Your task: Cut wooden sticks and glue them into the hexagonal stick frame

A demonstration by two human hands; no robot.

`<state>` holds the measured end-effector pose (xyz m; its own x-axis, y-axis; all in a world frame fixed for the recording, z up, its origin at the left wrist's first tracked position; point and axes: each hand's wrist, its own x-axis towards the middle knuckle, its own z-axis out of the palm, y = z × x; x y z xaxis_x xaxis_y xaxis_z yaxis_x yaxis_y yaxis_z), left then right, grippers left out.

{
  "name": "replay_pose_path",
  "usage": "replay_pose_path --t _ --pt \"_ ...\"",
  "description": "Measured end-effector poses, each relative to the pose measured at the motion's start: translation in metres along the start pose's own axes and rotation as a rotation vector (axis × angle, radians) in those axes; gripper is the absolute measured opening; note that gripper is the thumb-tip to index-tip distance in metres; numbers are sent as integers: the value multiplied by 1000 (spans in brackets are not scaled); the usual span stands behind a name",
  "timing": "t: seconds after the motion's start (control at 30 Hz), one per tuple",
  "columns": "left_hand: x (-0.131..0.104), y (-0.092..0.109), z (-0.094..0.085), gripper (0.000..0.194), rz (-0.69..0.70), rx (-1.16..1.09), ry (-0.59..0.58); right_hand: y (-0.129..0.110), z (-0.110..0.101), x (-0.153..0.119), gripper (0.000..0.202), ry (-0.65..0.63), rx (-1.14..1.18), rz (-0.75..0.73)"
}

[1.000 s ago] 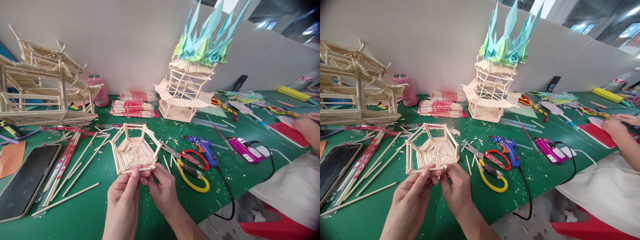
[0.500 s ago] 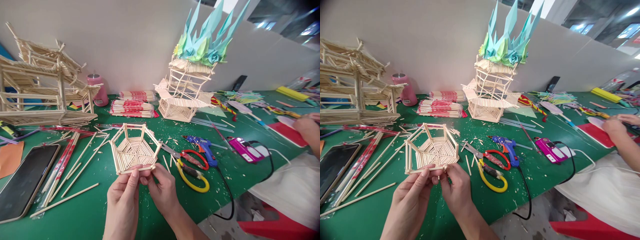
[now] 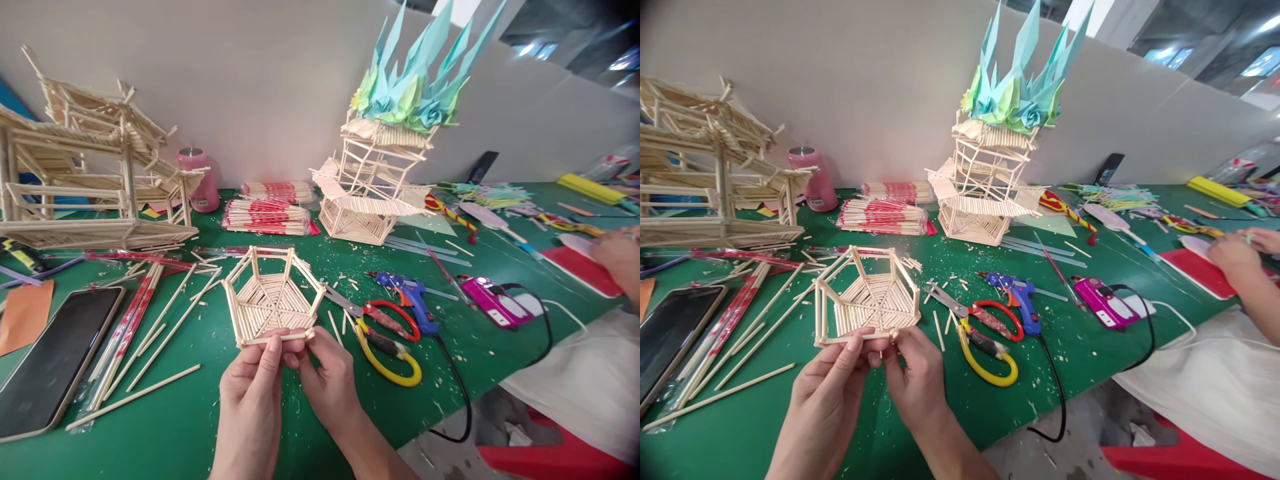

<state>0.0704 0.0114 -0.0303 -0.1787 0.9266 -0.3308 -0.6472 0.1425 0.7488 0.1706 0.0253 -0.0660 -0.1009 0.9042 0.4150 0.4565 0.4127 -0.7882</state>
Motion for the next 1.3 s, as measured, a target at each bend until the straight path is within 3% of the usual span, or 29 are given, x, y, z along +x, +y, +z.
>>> replay_pose_path --t 0.3,0.53,0.8,1.1,1.3 --pt "-2 1 4 22 0 -17 27 -1 0 0 22 6 -15 6" --pt "0 -1 -3 17 0 -2 -28 -1 0 -1 24 13 -37 12" --pt "-1 2 4 23 -15 -13 35 1 1 -1 23 13 -31 13" --pt "0 2 3 21 -13 4 25 -1 1 -1 24 23 -43 11" --pt "-8 -1 -11 16 -44 226 -62 1 2 -1 26 46 -68 2"
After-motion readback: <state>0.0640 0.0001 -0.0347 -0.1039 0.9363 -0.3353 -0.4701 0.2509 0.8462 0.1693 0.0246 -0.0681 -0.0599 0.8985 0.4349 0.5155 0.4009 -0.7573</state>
